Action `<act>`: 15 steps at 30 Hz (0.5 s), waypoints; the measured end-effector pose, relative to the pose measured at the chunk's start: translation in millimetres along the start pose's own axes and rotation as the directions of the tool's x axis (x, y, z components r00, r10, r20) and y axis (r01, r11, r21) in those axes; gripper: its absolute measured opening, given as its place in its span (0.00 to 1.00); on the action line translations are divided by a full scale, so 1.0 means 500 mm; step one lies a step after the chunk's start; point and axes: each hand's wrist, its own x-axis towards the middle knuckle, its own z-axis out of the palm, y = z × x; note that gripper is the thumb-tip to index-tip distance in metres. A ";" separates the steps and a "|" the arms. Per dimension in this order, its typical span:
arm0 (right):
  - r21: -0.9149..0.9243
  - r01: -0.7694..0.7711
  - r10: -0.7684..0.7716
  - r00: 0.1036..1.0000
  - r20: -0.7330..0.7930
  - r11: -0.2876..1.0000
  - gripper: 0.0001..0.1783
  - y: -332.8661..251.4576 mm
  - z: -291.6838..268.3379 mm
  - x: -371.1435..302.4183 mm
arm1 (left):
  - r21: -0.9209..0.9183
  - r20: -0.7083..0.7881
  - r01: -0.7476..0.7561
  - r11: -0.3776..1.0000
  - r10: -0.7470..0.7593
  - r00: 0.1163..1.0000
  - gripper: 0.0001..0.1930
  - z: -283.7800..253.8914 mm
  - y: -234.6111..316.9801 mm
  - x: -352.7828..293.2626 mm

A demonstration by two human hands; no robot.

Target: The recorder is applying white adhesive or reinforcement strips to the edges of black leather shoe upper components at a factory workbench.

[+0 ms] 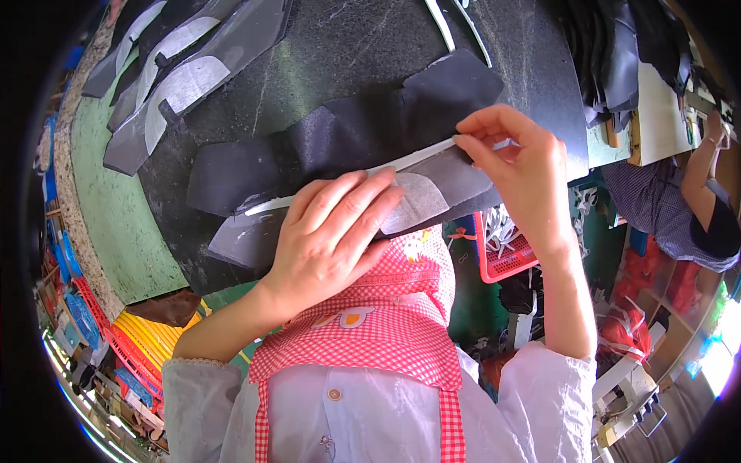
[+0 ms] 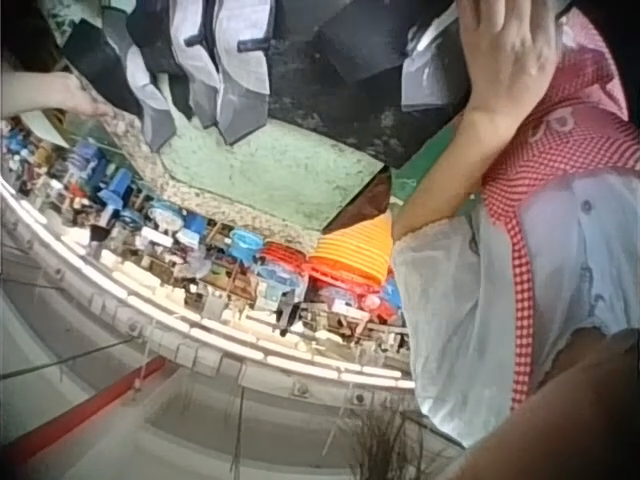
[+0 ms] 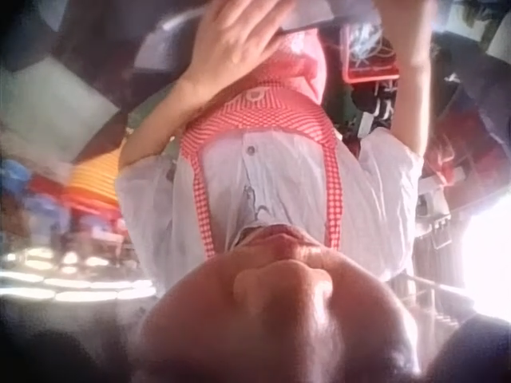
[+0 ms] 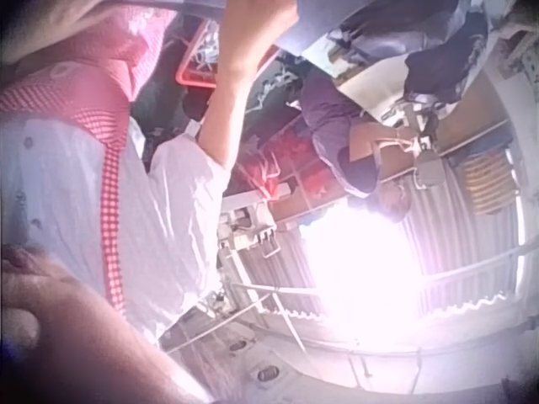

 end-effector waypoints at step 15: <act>-0.421 0.707 -0.686 0.689 0.232 0.568 0.48 -0.033 0.064 0.054 | -0.356 0.268 0.037 0.934 0.064 0.961 0.21 -0.142 -0.060 0.031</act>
